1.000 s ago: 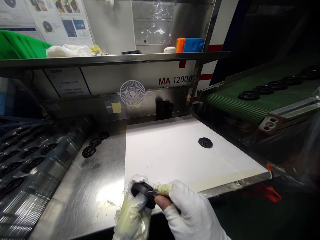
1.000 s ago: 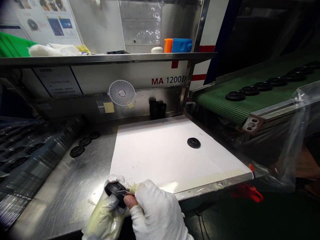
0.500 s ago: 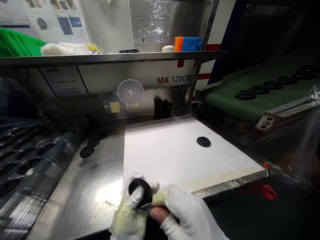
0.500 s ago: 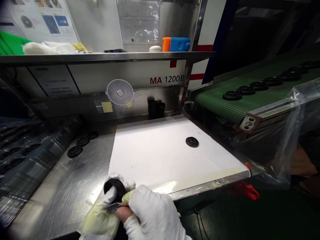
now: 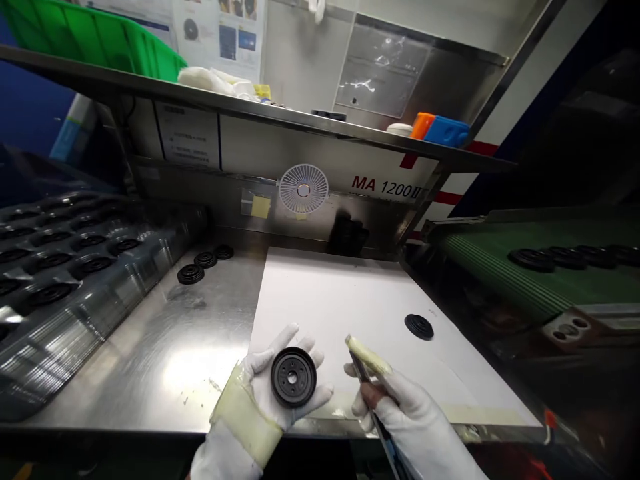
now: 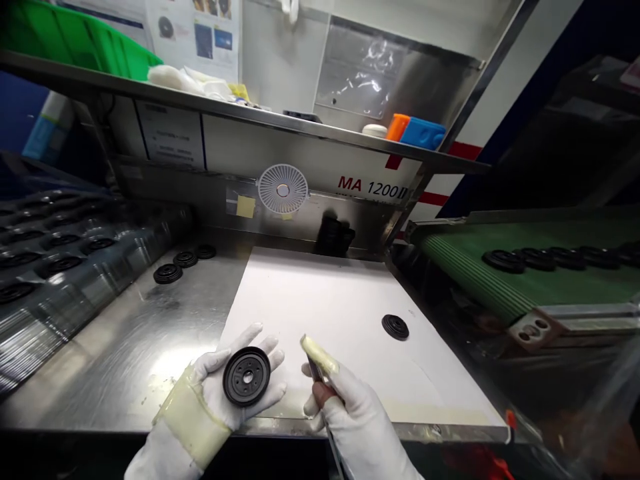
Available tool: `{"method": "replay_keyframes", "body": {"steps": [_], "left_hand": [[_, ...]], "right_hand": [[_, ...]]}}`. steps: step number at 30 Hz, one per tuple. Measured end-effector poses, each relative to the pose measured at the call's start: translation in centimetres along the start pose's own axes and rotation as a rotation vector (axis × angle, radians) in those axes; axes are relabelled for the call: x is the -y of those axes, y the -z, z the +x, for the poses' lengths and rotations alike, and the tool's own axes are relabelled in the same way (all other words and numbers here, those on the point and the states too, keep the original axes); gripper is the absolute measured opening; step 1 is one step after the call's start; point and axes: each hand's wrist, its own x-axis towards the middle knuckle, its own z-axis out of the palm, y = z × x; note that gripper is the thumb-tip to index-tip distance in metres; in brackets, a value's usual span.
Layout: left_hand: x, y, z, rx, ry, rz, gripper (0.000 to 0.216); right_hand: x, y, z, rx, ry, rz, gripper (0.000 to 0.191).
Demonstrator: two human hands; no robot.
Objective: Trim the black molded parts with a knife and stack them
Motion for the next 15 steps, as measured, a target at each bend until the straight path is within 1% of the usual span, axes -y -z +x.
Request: {"method": "replay_keyframes", "body": {"steps": [3,4,6,8,10,13,15], "left_hand": [[0.2,-0.9,-1.2,-0.023,-0.04,0.144,0.042],[0.3,-1.3,-1.5,-0.037,-0.07,0.195,0.041],[0.5,-1.7,-1.5,-0.086,-0.136,0.275,0.039],[0.7,-1.7,-1.1,-0.15,-0.156,0.317,0.033],[0.9,-1.4,-0.7,-0.185,-0.166,0.335,0.03],[1.3,-1.3,-0.5,-0.211,-0.204,0.365,0.032],[1.6,-1.5,-0.9,-0.247,-0.215,0.408,0.032]], "right_hand": [[1.1,0.7,-0.1,0.0,0.013,0.097,0.028],[1.5,1.0,-0.2,0.008,0.015,0.109,0.028],[2.3,1.4,-0.5,0.046,0.014,0.105,0.038],[2.8,1.1,-1.1,0.09,0.018,0.073,0.047],[2.8,0.2,-1.6,0.091,0.027,0.039,0.048],[2.4,-1.9,-2.0,0.008,0.075,0.062,0.04],[2.2,-3.4,-2.0,-0.048,0.076,0.08,0.038]]}}
